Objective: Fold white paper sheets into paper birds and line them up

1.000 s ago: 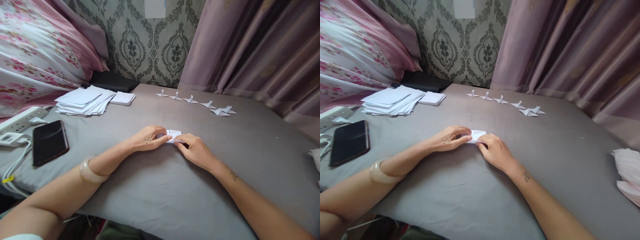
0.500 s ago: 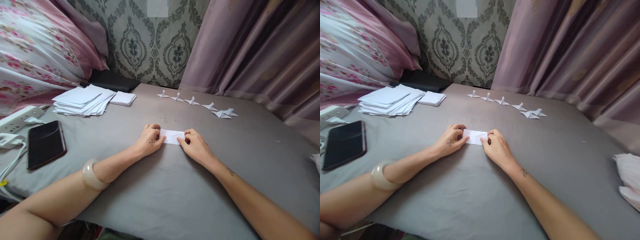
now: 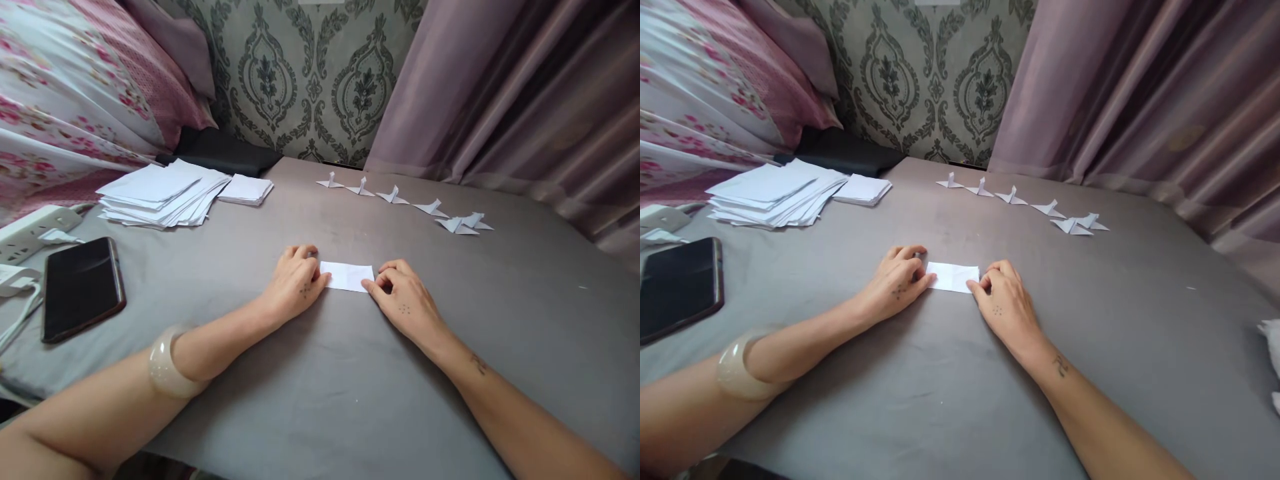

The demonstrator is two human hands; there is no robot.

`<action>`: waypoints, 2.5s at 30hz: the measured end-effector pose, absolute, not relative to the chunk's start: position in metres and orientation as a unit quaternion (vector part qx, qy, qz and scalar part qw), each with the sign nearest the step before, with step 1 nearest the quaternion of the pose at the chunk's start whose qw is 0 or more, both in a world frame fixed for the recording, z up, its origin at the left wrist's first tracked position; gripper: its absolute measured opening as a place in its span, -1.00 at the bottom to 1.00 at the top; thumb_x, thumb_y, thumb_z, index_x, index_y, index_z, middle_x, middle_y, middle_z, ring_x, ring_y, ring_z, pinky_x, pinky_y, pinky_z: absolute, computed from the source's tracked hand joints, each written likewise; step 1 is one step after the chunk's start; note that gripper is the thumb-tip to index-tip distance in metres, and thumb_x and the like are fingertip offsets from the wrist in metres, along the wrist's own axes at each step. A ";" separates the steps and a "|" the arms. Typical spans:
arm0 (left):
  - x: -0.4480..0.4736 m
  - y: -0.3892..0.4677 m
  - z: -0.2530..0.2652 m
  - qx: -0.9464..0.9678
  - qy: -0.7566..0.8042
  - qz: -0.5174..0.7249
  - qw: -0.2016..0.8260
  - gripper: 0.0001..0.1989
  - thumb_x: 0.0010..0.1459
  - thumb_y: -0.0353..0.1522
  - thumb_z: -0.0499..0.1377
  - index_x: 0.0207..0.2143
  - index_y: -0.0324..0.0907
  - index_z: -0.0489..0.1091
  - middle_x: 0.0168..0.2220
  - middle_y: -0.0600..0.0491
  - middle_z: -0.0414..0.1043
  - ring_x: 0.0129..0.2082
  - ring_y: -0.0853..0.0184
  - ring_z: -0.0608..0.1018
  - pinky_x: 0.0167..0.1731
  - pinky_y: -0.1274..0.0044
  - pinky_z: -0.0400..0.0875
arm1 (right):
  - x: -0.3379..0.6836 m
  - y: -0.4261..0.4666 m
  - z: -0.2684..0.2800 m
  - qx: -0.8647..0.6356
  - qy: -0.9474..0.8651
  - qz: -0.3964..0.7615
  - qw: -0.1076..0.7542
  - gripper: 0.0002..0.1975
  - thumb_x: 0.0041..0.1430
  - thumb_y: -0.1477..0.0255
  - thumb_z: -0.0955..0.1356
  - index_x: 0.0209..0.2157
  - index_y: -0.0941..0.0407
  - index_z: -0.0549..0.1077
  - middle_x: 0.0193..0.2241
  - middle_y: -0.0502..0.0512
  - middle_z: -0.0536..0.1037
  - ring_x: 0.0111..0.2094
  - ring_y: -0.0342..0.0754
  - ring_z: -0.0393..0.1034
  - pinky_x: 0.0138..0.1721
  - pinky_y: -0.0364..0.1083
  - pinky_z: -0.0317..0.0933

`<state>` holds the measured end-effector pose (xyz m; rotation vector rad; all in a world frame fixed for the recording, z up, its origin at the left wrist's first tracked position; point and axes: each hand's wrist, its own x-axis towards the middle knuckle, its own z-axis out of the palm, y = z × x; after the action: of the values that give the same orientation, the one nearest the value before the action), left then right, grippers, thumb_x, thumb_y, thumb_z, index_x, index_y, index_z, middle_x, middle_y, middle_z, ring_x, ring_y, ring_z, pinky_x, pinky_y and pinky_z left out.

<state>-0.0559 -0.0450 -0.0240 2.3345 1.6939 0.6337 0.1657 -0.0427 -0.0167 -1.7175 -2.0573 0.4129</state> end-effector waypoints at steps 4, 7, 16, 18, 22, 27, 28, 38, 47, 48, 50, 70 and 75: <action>-0.054 -0.045 -0.020 0.809 0.548 0.203 0.065 -0.82 0.24 -0.33 0.02 -0.21 -0.24 0.33 -0.02 -0.17 0.30 -0.05 0.11 0.31 -0.06 0.23 0.29 | 0.171 -0.044 -0.019 -0.597 -0.757 0.125 0.235 -0.82 0.16 0.27 0.33 -0.43 0.08 0.37 -0.27 0.08 0.43 -0.29 -0.03 0.34 -0.35 -0.07 0.18; -0.051 -0.046 -0.014 0.884 0.433 0.159 0.076 -0.73 0.26 -0.48 -0.10 -0.08 -0.20 0.32 -0.06 -0.10 0.35 -0.10 0.21 0.35 -0.10 0.36 0.31 | 0.169 -0.047 -0.019 -0.505 -0.825 0.102 0.231 -0.85 0.26 0.45 0.24 -0.21 0.05 0.43 -0.22 0.09 0.46 -0.20 -0.03 0.33 -0.29 -0.09 0.21; -0.051 -0.060 0.008 0.901 0.425 0.056 0.073 -0.72 0.17 -0.49 -0.04 -0.26 -0.21 0.46 -0.26 -0.06 0.43 -0.19 0.22 0.45 -0.36 0.50 0.34 | 0.165 -0.062 -0.008 -0.413 -0.904 -0.055 0.099 -0.68 0.28 0.57 0.20 -0.03 0.05 0.45 -0.14 0.10 0.51 -0.22 -0.01 0.33 -0.32 -0.07 0.20; -0.053 -0.061 0.010 0.900 0.429 0.044 0.064 -0.74 0.13 -0.47 -0.03 -0.34 -0.22 0.47 -0.29 -0.06 0.44 -0.23 0.22 0.46 -0.43 0.50 0.31 | 0.165 -0.066 -0.005 -0.416 -0.902 -0.080 0.078 -0.69 0.25 0.60 0.21 -0.07 0.10 0.46 -0.16 0.13 0.52 -0.24 0.00 0.35 -0.36 -0.06 0.20; -0.055 -0.062 0.014 0.898 0.435 0.039 0.049 -0.78 0.08 -0.46 0.00 -0.49 -0.22 0.42 -0.36 -0.05 0.44 -0.32 0.25 0.47 -0.55 0.52 0.18 | 0.165 -0.071 0.003 -0.420 -0.901 -0.095 0.045 -0.67 0.16 0.69 0.20 -0.16 0.12 0.48 -0.20 0.15 0.54 -0.29 0.01 0.37 -0.39 -0.05 0.22; -0.054 -0.063 0.016 0.896 0.441 0.034 0.038 -0.79 0.06 -0.45 0.01 -0.59 -0.21 0.34 -0.41 -0.04 0.42 -0.40 0.28 0.45 -0.60 0.50 0.07 | 0.166 -0.075 0.007 -0.430 -0.897 -0.098 0.019 -0.59 0.01 0.79 0.19 -0.23 0.15 0.49 -0.27 0.18 0.54 -0.36 0.00 0.38 -0.49 -0.06 0.20; -0.054 -0.063 0.015 0.895 0.443 0.031 0.034 -0.80 0.06 -0.45 0.01 -0.58 -0.22 0.34 -0.41 -0.04 0.42 -0.40 0.28 0.44 -0.59 0.50 0.08 | 0.165 -0.076 0.007 -0.431 -0.897 -0.097 0.019 -0.59 -0.02 0.80 0.19 -0.26 0.15 0.49 -0.28 0.18 0.54 -0.37 0.00 0.39 -0.50 -0.06 0.19; -0.045 -0.038 -0.005 0.892 0.430 0.117 0.083 -0.58 0.22 -0.07 0.04 -0.01 -0.10 0.39 -0.28 -0.02 0.35 -0.25 0.25 0.41 -0.39 0.52 0.27 | 0.172 -0.045 -0.019 -0.571 -0.751 0.092 0.320 -0.70 0.06 0.62 0.17 -0.45 0.10 0.50 -0.41 0.07 0.59 -0.36 -0.06 0.45 -0.30 -0.10 0.25; -0.038 -0.025 -0.007 0.924 0.350 0.152 0.020 -0.64 0.23 -0.12 0.07 -0.20 -0.18 0.49 -0.19 -0.12 0.43 -0.12 0.17 0.37 -0.04 0.28 0.15 | 0.175 -0.034 -0.024 -0.593 -0.704 0.160 0.357 -0.68 -0.01 0.52 0.16 -0.47 0.10 0.53 -0.49 0.06 0.58 -0.44 -0.06 0.44 -0.30 -0.09 0.28; -0.036 -0.026 -0.005 0.932 0.334 0.144 -0.002 -0.67 0.27 -0.17 0.03 -0.23 -0.19 0.48 -0.25 -0.12 0.45 -0.14 0.18 0.39 -0.02 0.27 0.13 | 0.175 -0.035 -0.024 -0.588 -0.709 0.155 0.359 -0.68 0.00 0.52 0.16 -0.47 0.09 0.53 -0.48 0.05 0.57 -0.42 -0.06 0.45 -0.28 -0.09 0.28; -0.032 -0.030 -0.004 0.934 0.323 0.149 -0.015 -0.68 0.30 -0.28 -0.04 -0.30 -0.21 0.47 -0.35 -0.11 0.47 -0.22 0.21 0.42 -0.03 0.28 0.15 | 0.175 -0.035 -0.025 -0.583 -0.710 0.159 0.363 -0.68 0.01 0.53 0.15 -0.46 0.09 0.52 -0.48 0.05 0.57 -0.41 -0.06 0.45 -0.29 -0.10 0.29; -0.029 -0.034 -0.014 0.387 0.463 0.420 0.677 -0.75 -0.07 -0.35 0.36 -0.35 -0.30 0.44 -0.44 0.03 0.45 -0.48 0.47 0.49 -0.38 0.60 0.43 | 0.159 -0.058 -0.018 -0.397 -0.863 -0.047 0.308 -0.68 0.17 0.55 0.30 -0.03 0.08 0.43 0.06 0.21 0.36 0.07 0.10 0.20 0.03 0.07 0.12; -0.032 -0.042 -0.009 0.640 0.531 0.364 0.419 -0.77 0.02 -0.42 0.20 -0.20 -0.21 0.42 -0.28 0.00 0.41 -0.40 0.38 0.43 -0.33 0.49 0.40 | 0.161 -0.055 -0.022 -0.379 -0.883 0.010 0.278 -0.81 0.22 0.53 0.29 -0.23 0.07 0.53 -0.09 0.13 0.48 -0.02 0.04 0.28 0.02 0.05 0.12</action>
<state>-0.0318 -0.0419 -0.0085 1.6051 1.3328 0.9133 0.1612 -0.0548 -0.0222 -1.0175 -2.3691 0.0255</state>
